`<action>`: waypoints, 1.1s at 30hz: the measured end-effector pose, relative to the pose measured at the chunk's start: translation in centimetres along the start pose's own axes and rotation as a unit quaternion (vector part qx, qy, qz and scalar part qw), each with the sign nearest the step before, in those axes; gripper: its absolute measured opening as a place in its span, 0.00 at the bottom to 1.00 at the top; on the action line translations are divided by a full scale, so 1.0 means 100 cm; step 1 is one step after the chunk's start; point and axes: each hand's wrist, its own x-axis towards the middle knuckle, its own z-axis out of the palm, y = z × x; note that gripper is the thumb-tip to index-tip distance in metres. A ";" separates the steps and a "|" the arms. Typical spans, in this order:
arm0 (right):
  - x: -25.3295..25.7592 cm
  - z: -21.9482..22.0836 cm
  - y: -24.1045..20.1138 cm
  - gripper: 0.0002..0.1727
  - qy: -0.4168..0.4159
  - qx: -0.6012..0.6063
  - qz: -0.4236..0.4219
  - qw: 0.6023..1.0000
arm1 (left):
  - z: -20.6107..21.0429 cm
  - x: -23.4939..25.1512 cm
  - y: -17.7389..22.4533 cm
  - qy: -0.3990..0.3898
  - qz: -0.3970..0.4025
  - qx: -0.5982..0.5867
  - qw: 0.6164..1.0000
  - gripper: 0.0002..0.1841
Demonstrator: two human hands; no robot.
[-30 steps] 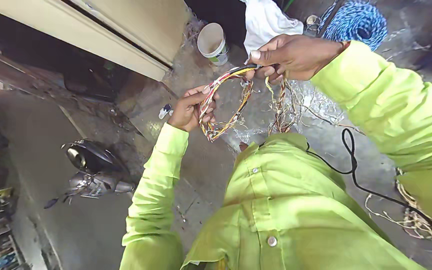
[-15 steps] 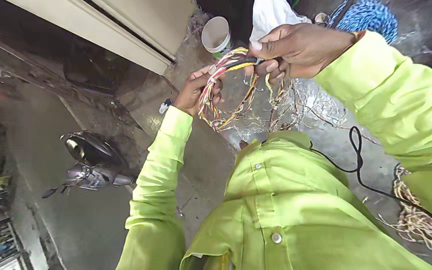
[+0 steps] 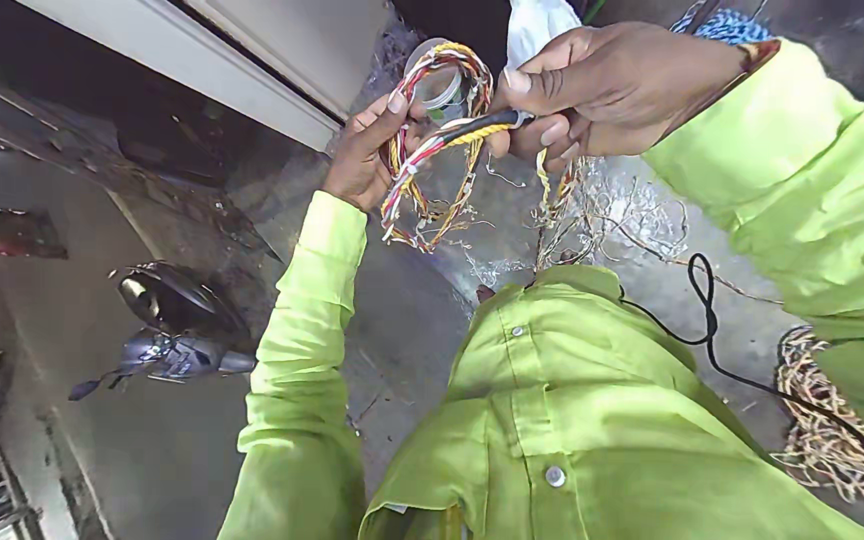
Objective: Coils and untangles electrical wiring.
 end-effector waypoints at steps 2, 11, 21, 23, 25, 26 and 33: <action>0.003 0.000 -0.005 0.21 0.000 0.008 -0.010 1.000 | -0.007 0.003 -0.001 -0.015 0.003 -0.026 1.000 0.15; 0.012 -0.007 -0.011 0.20 0.035 0.070 -0.055 0.995 | -0.016 0.005 0.001 -0.038 -0.009 -0.032 0.999 0.13; 0.011 -0.012 -0.014 0.18 0.096 0.108 -0.076 0.987 | -0.008 -0.004 0.004 -0.065 -0.011 -0.043 0.997 0.13; 0.010 -0.013 -0.015 0.17 0.133 0.098 -0.062 0.984 | -0.007 -0.008 0.004 -0.073 -0.010 -0.080 0.994 0.14; 0.009 -0.017 -0.015 0.17 0.174 0.088 -0.037 0.980 | -0.005 -0.011 0.005 -0.093 -0.010 -0.100 0.991 0.18; 0.009 -0.020 -0.013 0.17 0.194 0.085 -0.025 0.977 | -0.002 -0.013 0.005 -0.100 -0.011 -0.099 0.990 0.25; 0.004 -0.044 0.025 0.17 0.434 -0.277 -0.029 0.857 | 0.037 -0.024 0.011 0.015 -0.010 -0.040 0.999 0.19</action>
